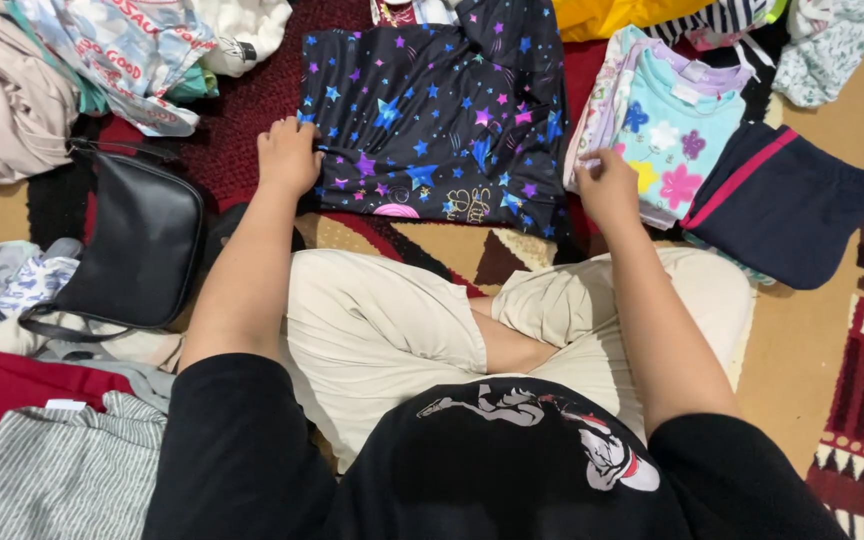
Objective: Folding and stacking various items of clothing from a pile while sitting on the floor.
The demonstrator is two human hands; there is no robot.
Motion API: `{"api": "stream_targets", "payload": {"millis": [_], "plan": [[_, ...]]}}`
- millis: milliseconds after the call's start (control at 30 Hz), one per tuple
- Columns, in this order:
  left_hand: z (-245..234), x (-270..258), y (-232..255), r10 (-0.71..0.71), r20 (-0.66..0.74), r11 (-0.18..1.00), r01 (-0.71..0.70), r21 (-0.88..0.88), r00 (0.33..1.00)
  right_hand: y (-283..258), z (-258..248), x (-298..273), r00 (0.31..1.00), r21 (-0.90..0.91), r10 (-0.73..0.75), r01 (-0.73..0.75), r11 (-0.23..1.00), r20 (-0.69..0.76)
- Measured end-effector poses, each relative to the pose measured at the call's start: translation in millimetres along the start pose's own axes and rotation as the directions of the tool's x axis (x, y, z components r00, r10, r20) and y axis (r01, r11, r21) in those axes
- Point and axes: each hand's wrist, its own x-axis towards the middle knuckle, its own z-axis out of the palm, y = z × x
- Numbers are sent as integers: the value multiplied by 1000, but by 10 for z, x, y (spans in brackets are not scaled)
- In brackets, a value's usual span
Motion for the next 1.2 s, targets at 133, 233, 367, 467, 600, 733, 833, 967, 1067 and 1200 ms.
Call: {"api": "stream_targets", "payload": {"millis": [133,233,367,467,600,733,833,967,1067,1200], "plan": [[-18,-40,-45,-87,53,991,92,-94,995,782,272,-230,991,-104,114,-106,989,71],[-113,-86,-73,-175,100,969,189,-161,979,853,320,-388,955,141,246,-269,953,163],[-280,-228,-34,-211,99,957,226,-183,972,673,313,-390,952,-22,231,-231,973,201],[-378,-275,71,-138,86,969,152,-196,987,571,408,-400,943,-67,205,-194,979,263],[-614,-168,560,94,52,973,-81,-216,994,566,476,-431,952,-103,121,-96,990,283],[-656,100,1371,385,-30,898,-382,-218,922,356,263,-649,918,-73,-33,67,995,395],[-834,52,2192,539,-72,813,-541,-216,839,75,70,-759,839,-167,-79,198,966,539],[-411,-192,2987,685,-408,611,-781,-129,603,118,74,-812,776,-220,-132,331,917,616],[61,-281,3131,743,-224,659,-747,81,631,269,85,-802,774,-187,-87,258,948,627],[415,-289,2985,697,-171,717,-682,143,697,812,266,-503,988,47,-16,9,999,154]]}}
